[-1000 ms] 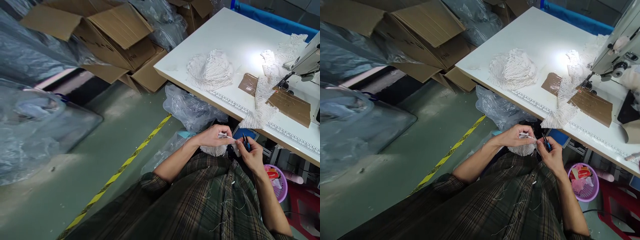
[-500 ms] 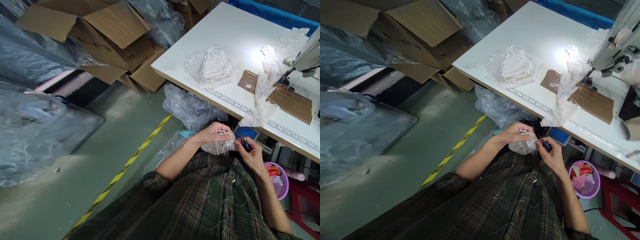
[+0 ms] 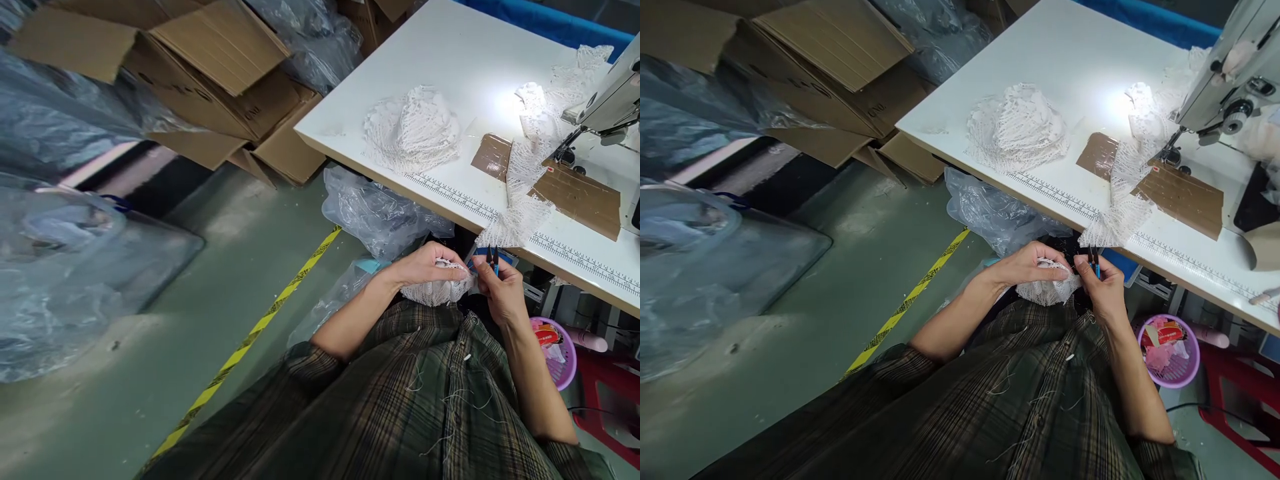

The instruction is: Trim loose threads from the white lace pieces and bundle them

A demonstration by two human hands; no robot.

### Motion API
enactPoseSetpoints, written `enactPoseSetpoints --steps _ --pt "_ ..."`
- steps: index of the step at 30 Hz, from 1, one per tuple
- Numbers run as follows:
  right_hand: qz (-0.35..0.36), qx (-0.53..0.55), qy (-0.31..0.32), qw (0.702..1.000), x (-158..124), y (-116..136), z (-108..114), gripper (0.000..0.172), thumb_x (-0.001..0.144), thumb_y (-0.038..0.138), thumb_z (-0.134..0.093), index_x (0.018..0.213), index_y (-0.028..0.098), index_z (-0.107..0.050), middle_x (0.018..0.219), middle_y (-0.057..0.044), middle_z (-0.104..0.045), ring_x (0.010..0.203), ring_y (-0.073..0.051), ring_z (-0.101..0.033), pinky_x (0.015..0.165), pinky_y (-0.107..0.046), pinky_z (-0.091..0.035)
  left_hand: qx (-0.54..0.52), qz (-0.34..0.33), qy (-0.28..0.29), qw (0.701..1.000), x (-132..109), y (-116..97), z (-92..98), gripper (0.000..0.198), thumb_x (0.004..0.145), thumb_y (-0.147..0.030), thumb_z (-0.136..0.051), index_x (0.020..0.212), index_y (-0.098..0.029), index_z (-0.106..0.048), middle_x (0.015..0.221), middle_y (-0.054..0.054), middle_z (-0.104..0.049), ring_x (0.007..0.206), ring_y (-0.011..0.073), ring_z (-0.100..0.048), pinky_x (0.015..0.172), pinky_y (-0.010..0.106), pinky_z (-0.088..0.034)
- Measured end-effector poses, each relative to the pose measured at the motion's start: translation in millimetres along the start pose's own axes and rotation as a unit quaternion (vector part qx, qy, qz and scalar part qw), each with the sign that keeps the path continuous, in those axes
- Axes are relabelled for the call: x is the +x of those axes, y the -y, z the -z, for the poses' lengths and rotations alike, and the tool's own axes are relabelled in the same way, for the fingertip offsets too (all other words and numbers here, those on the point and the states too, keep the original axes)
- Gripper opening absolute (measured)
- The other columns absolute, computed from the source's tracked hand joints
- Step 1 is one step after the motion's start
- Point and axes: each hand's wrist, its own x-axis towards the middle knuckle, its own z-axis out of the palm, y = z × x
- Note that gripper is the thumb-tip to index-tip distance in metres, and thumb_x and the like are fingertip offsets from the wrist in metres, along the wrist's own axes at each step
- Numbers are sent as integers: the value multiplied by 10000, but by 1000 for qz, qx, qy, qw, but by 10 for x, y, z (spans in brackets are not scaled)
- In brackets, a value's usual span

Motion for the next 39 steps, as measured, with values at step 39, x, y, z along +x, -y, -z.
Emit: enactPoseSetpoints --steps 39 --pt "153 -238 99 954 -129 -185 173 355 862 558 -556 818 210 -613 718 8 -566 655 -144 -474 614 -257 -392 -40 39 29 998 -1 48 28 314 698 -407 -791 791 -111 -749 735 31 -700 701 131 -599 696 247 -444"
